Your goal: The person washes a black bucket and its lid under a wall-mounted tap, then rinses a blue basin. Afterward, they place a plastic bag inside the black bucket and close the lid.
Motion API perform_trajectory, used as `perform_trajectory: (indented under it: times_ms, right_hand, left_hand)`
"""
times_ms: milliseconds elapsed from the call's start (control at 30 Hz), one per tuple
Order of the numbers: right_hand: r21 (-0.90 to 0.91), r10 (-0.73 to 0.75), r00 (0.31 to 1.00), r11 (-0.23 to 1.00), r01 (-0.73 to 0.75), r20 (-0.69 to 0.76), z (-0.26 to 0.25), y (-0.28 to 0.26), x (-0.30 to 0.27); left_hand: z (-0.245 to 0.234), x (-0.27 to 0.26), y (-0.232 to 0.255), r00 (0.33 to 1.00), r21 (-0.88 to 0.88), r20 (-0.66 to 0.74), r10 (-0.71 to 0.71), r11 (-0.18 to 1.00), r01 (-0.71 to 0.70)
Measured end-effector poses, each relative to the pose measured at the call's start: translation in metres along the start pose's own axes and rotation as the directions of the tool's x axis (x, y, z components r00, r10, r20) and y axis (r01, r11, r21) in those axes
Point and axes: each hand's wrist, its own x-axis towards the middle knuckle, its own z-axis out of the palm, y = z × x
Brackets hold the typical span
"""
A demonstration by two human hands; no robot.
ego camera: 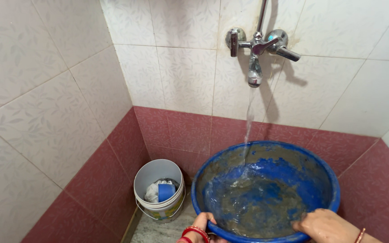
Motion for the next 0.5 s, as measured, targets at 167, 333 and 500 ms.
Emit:
perform_trajectory:
  times_ms: [167,333,500]
  right_hand:
    - [-0.019,0.128,0.992,0.992,-0.127,0.022,-0.013,-0.012,0.004]
    - [0.308,0.147,0.989,0.941,-0.139,-0.005,-0.051,-0.005,0.022]
    - [0.653,0.407,0.804,0.756,-0.030,-0.434,-0.144,0.064,0.086]
  left_hand:
    - [0.034,-0.050,0.016,0.980,0.060,-0.071,0.187,0.981,-0.183]
    - [0.052,-0.105,0.047,0.919,0.112,-0.117,0.376,0.925,-0.364]
    - [0.071,-0.157,0.080,0.883,0.183,-0.128,0.452,0.886,-0.427]
